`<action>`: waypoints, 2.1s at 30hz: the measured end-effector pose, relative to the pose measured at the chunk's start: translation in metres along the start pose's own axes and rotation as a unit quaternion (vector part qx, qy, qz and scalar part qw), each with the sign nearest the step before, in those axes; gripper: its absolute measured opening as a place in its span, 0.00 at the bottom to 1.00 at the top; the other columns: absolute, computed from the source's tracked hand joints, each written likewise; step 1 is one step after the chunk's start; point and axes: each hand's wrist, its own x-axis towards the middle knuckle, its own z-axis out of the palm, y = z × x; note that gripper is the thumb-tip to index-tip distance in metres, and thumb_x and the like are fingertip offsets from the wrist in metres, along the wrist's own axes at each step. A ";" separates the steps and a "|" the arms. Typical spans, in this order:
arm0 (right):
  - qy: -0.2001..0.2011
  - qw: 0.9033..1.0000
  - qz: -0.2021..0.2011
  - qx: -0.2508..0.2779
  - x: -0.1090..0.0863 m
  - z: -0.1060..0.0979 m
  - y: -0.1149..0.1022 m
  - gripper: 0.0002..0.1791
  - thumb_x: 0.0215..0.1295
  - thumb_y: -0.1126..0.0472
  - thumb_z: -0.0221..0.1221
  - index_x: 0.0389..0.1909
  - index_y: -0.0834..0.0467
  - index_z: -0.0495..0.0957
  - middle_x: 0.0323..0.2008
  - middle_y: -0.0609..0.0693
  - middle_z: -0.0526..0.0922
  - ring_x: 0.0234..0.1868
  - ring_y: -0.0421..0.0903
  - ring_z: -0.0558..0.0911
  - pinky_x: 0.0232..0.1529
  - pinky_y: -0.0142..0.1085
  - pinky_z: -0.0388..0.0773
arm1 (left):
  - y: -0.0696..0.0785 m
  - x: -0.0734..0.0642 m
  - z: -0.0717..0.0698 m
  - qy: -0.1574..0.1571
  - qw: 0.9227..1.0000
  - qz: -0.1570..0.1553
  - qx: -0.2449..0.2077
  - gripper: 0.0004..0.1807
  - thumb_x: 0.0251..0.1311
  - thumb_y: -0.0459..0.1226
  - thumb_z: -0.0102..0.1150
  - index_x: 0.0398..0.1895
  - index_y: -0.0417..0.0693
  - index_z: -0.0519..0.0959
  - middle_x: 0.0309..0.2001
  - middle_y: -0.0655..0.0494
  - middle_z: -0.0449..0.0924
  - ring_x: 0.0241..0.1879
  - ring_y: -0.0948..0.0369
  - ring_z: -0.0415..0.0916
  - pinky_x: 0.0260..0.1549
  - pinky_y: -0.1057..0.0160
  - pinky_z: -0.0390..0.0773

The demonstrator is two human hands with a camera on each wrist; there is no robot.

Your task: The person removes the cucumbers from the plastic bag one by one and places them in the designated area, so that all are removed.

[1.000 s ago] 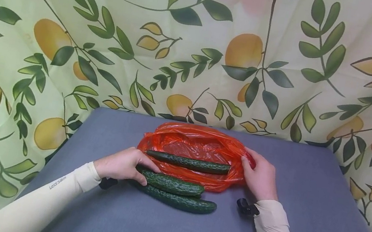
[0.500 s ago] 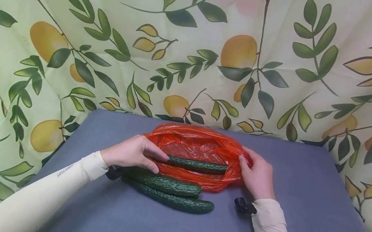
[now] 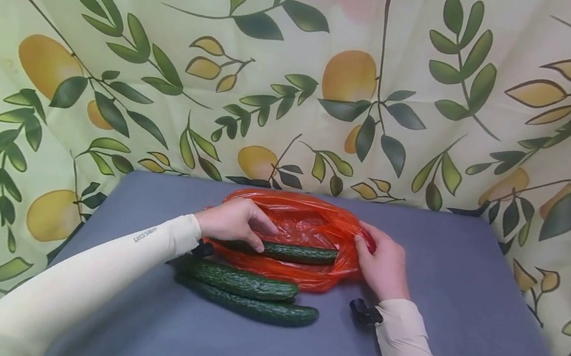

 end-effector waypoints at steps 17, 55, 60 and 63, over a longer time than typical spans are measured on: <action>-0.003 1.000 0.006 0.002 -0.001 0.003 0.002 0.25 0.82 0.54 0.59 0.74 0.59 0.78 0.68 0.67 0.82 0.68 0.70 0.80 0.69 0.67 0.75 | -0.004 0.034 0.022 -0.033 0.998 -0.004 -0.059 0.26 0.56 0.34 0.83 0.60 0.47 0.89 0.57 0.55 0.92 0.55 0.61 0.90 0.59 0.60 0.86; 0.001 1.000 0.003 -0.004 0.000 0.000 0.004 0.25 0.81 0.55 0.60 0.74 0.59 0.78 0.69 0.68 0.81 0.68 0.70 0.79 0.70 0.67 0.74 | 0.007 0.016 0.011 -0.011 0.999 0.007 0.051 0.24 0.58 0.32 0.80 0.59 0.57 0.91 0.55 0.63 0.92 0.56 0.64 0.89 0.60 0.58 0.86; -0.002 1.000 0.002 -0.004 0.000 0.000 0.002 0.25 0.81 0.56 0.59 0.74 0.59 0.78 0.69 0.67 0.81 0.69 0.71 0.79 0.70 0.67 0.74 | 0.002 0.011 0.006 0.004 0.999 0.001 0.040 0.25 0.58 0.32 0.81 0.60 0.58 0.90 0.56 0.63 0.92 0.57 0.63 0.89 0.60 0.57 0.86; -0.001 1.000 0.001 -0.004 0.000 0.000 0.002 0.25 0.81 0.56 0.59 0.74 0.59 0.78 0.69 0.67 0.81 0.68 0.71 0.79 0.70 0.67 0.74 | 0.002 0.010 0.004 0.012 0.999 0.001 0.033 0.26 0.58 0.33 0.81 0.60 0.58 0.90 0.56 0.63 0.91 0.57 0.63 0.89 0.60 0.58 0.86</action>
